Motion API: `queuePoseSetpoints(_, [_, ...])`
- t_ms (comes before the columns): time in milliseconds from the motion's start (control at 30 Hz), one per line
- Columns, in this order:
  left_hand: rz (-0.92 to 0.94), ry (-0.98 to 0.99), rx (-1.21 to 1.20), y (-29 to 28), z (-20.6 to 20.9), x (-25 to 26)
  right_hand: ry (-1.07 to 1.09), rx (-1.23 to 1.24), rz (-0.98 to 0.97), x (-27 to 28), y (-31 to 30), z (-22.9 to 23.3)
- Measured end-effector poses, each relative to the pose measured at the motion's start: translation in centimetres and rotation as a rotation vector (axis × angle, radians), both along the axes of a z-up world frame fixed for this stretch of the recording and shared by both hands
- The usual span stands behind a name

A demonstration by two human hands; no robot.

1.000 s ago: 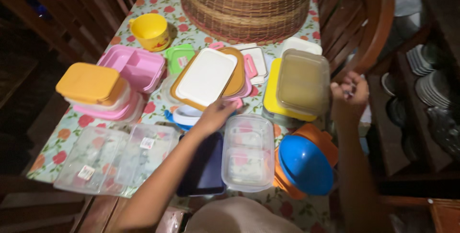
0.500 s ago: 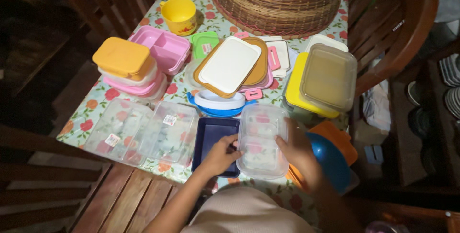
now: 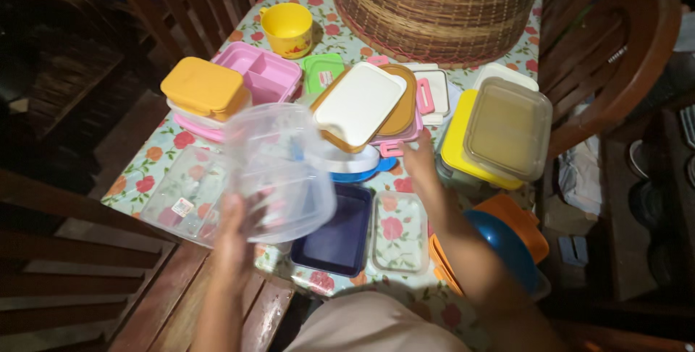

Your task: The person organizes a collection of plastic food containers and lids by matching them, stacking them together, and grouping them by color and size on a table.

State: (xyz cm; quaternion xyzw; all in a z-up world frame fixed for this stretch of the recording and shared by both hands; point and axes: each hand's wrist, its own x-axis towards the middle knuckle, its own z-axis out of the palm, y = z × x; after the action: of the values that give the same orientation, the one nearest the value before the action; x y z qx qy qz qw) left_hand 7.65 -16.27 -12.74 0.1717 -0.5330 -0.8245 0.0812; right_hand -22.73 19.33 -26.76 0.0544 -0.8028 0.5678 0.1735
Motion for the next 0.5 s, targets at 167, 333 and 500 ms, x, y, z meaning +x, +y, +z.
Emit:
queuePoseSetpoints(167, [0.139, 0.002, -0.003, -1.7, 1.7, 2.9, -0.405, -0.518, -0.177, -4.9, -2.5, -0.7])
queuePoseSetpoints(333, [0.139, -0.05, 0.023, -1.0, 0.9, 3.7, -0.146, -0.134, -0.506, -4.6, -2.8, -1.5])
queuePoseSetpoints(500, [0.098, -0.042, 0.022, -0.2, -0.2, 3.8, -0.291, 0.289, -0.497, -5.5, -3.0, -0.6])
